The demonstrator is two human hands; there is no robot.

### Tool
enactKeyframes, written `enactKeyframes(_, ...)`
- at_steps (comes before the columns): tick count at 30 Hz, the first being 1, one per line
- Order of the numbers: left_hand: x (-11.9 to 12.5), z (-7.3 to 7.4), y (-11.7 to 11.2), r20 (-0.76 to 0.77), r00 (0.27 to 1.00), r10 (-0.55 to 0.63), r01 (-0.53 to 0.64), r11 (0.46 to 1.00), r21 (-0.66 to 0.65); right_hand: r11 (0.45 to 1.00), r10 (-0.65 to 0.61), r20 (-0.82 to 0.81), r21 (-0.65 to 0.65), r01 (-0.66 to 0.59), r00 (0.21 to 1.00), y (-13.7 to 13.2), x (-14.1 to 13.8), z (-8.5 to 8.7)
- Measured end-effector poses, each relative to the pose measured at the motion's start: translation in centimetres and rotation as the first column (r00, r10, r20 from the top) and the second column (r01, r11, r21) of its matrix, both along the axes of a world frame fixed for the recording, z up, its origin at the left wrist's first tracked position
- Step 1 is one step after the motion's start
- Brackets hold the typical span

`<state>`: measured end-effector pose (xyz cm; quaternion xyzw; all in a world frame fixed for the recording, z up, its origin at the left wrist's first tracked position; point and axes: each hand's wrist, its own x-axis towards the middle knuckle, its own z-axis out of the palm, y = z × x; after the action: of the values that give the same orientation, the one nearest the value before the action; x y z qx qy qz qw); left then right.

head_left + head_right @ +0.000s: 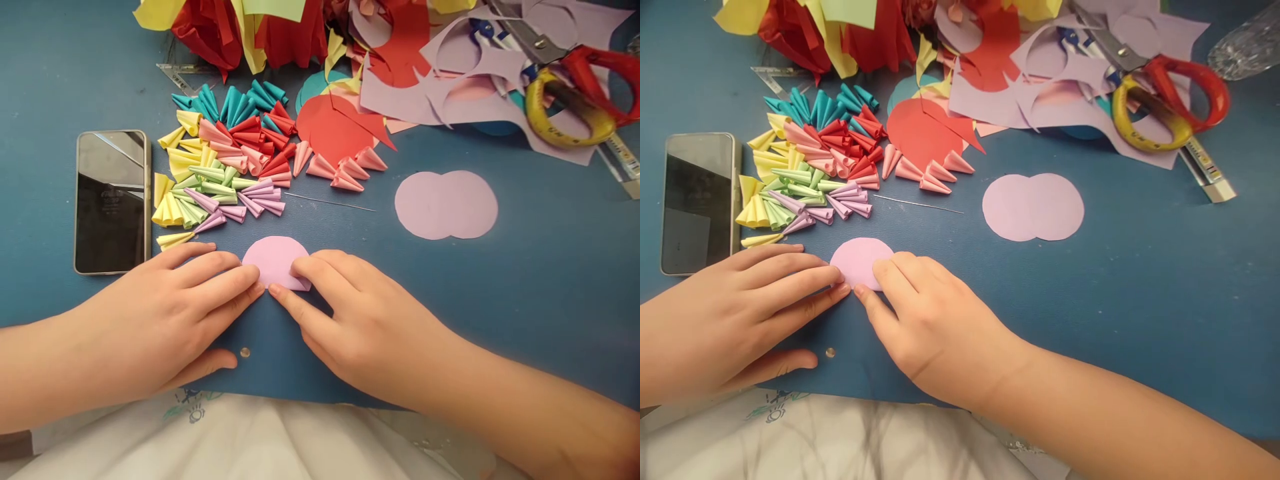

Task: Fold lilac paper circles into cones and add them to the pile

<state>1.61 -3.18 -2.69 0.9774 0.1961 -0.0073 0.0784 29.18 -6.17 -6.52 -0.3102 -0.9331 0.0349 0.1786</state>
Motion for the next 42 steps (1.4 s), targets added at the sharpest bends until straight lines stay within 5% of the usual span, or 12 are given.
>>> enactKeyframes(10, -0.6, 0.2, -0.2, 0.043, 0.998, 0.046, -0.044, 0.998, -0.037, 0.995, 0.014, -0.065, -0.101, -0.021, 0.998, 0.0, 1.3, 0.8)
enactKeyframes(17, -1.6, 0.6, 1.1, 0.113, 0.993, 0.036, -0.019, 0.989, -0.149, 0.999, 0.016, -0.240, -0.038, -0.026, 0.971, 1.0, 2.2, -0.6)
enactKeyframes(30, -0.8, -0.8, 0.8, 0.083, 0.996, 0.045, -0.042, 0.998, -0.039, 0.990, -0.139, -0.258, -0.069, 0.126, 0.956, 1.0, 0.9, -1.8)
enactKeyframes(42, -0.7, -1.0, 0.6, 0.062, 0.998, -0.017, 0.018, 1.000, -0.008, 0.975, 0.217, -0.177, 0.094, -0.203, 0.960, 1.3, 0.7, -1.7)
